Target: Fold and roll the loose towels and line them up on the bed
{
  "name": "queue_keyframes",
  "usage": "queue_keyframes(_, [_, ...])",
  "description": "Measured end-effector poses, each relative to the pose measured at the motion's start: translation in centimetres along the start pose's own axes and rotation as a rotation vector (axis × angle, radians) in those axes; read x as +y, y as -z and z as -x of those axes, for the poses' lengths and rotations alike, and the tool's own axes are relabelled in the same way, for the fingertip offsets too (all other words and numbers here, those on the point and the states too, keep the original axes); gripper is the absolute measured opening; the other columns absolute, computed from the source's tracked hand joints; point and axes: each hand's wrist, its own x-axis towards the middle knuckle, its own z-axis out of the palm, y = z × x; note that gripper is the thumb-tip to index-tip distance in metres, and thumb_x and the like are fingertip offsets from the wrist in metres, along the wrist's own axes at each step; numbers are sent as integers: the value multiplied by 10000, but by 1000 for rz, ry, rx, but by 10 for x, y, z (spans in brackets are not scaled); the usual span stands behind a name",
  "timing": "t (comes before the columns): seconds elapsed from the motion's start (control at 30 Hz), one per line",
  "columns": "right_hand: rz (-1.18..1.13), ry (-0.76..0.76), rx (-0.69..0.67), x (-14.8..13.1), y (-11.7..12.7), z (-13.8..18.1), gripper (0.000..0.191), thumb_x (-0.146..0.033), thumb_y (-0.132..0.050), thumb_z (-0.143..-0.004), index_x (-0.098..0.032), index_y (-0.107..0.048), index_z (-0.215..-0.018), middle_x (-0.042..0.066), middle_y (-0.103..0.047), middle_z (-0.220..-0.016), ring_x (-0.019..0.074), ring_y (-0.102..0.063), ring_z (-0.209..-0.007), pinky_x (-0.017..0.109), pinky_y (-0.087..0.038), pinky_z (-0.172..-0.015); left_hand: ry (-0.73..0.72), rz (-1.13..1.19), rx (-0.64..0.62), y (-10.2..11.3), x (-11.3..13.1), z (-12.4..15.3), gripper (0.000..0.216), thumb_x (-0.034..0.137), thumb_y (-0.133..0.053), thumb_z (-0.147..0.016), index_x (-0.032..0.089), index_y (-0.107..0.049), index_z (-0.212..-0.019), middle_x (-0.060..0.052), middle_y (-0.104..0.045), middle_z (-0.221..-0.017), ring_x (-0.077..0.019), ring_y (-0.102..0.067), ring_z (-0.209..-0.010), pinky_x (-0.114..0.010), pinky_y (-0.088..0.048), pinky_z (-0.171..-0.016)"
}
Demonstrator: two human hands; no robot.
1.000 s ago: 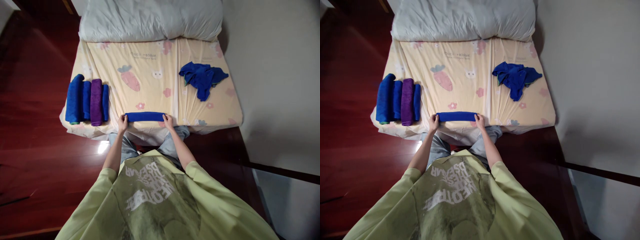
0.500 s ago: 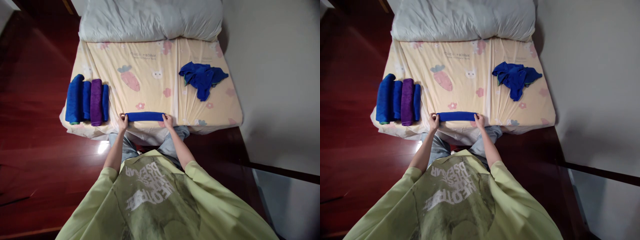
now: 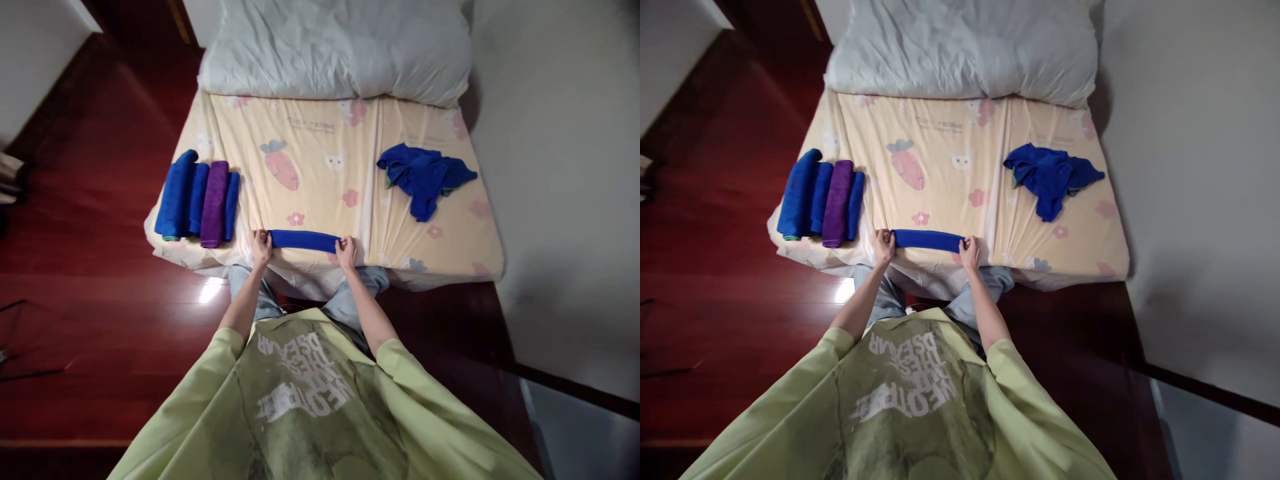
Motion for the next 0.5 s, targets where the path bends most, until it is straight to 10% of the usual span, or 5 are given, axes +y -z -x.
queue_keyframes(0.17, [255,399,-138,-11,14,11,381,-178,-391,-959,-185,-748,-1092,155,-699,-1202,283,-588,-1149,447,-445,-1040,-301,-111,-200,15,-2,4,300,165,-455,-974,202,-720,-1108,-122,-697,-1208,-279,-559,-1208,-452,-430,-1088])
queue_keyframes(0.5, [580,589,-323,-18,34,14,503,-284,-527,-934,-171,-636,-1413,163,-642,-1426,353,-577,-1228,510,-420,-1033,-509,-295,-460,41,-12,0,612,228,-628,-858,132,-581,-1460,-156,-586,-1486,-342,-507,-1340,-505,-375,-1165])
